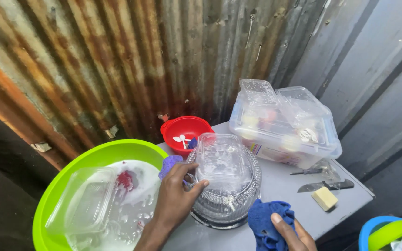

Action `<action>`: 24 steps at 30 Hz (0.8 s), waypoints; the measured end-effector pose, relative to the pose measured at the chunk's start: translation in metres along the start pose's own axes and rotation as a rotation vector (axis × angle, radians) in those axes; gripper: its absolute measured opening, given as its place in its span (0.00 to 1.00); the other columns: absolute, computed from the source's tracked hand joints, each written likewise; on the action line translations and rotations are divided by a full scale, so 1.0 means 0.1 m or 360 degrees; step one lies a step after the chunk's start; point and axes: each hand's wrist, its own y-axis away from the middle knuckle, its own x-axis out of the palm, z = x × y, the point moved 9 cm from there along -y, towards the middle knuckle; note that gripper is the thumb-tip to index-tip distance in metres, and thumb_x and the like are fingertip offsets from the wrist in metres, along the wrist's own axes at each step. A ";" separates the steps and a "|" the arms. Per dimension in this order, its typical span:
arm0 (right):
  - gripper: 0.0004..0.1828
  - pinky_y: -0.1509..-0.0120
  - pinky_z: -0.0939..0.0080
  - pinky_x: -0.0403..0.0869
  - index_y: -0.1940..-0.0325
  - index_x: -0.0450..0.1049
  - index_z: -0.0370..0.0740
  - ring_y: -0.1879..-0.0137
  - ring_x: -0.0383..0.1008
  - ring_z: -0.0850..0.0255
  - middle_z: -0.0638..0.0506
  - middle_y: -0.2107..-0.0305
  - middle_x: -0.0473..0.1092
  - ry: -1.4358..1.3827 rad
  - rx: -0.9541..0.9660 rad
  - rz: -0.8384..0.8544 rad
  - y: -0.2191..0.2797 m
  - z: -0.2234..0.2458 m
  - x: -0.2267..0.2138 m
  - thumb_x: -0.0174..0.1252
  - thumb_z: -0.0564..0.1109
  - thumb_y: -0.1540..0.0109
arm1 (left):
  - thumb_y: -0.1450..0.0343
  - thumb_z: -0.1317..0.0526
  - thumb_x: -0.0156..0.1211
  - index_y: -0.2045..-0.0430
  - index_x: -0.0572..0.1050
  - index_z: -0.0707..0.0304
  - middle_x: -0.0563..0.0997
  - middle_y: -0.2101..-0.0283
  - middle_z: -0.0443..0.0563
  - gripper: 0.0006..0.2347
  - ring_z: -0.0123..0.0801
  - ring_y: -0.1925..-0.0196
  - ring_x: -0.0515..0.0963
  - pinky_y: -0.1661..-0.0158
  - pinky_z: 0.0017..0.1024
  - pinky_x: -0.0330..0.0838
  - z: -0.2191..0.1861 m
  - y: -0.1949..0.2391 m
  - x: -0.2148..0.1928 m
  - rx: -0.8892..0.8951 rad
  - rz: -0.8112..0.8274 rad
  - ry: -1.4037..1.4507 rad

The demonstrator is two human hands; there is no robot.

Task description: Drying plastic food containers and lids using a cloth.

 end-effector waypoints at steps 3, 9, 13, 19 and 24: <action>0.33 0.56 0.43 0.73 0.20 0.81 0.42 0.49 0.86 0.34 0.40 0.35 0.82 0.0348 -0.0259 0.0185 -0.51 -0.07 -0.05 0.60 0.27 0.30 | 0.30 0.54 0.77 0.56 0.89 0.54 0.91 0.57 0.44 0.12 0.28 0.59 0.89 0.59 0.28 0.83 -0.09 0.08 0.06 -0.0015 0.0094 0.0184; 0.21 0.67 0.43 0.60 0.35 0.80 0.33 0.75 0.58 0.39 0.29 0.71 0.60 0.0233 -0.0001 -0.0134 -0.31 0.27 0.28 0.64 0.50 0.26 | 0.31 0.57 0.73 0.65 0.91 0.52 0.95 0.65 0.41 0.06 0.23 0.64 0.88 0.57 0.27 0.83 -0.07 -0.51 -0.09 -0.0080 -0.0054 0.0356; 0.26 0.68 0.46 0.60 0.26 0.78 0.37 0.68 0.62 0.43 0.33 0.63 0.67 0.0129 -0.0058 -0.0154 -0.35 0.29 0.34 0.62 0.53 0.25 | 0.27 0.43 0.63 0.32 0.78 0.60 0.84 0.37 0.53 0.29 0.39 0.35 0.83 0.36 0.41 0.75 0.26 -1.29 0.25 -0.0116 0.0217 0.0079; 0.28 0.68 0.48 0.60 0.26 0.80 0.38 0.71 0.61 0.45 0.35 0.67 0.66 0.0101 -0.0011 -0.0202 -0.61 0.28 0.26 0.66 0.53 0.28 | 0.27 0.48 0.63 0.46 0.88 0.53 0.93 0.46 0.45 0.19 0.36 0.45 0.89 0.47 0.41 0.79 0.08 -1.26 0.38 -0.0259 0.0572 -0.0075; 0.25 0.71 0.45 0.59 0.30 0.75 0.32 0.71 0.58 0.48 0.39 0.67 0.62 -0.0041 -0.0220 -0.0031 -0.78 0.36 0.32 0.63 0.48 0.28 | 0.31 0.54 0.69 0.60 0.89 0.50 0.90 0.63 0.39 0.10 0.24 0.59 0.85 0.53 0.30 0.78 -0.05 -1.07 0.11 -0.0311 0.0302 0.0263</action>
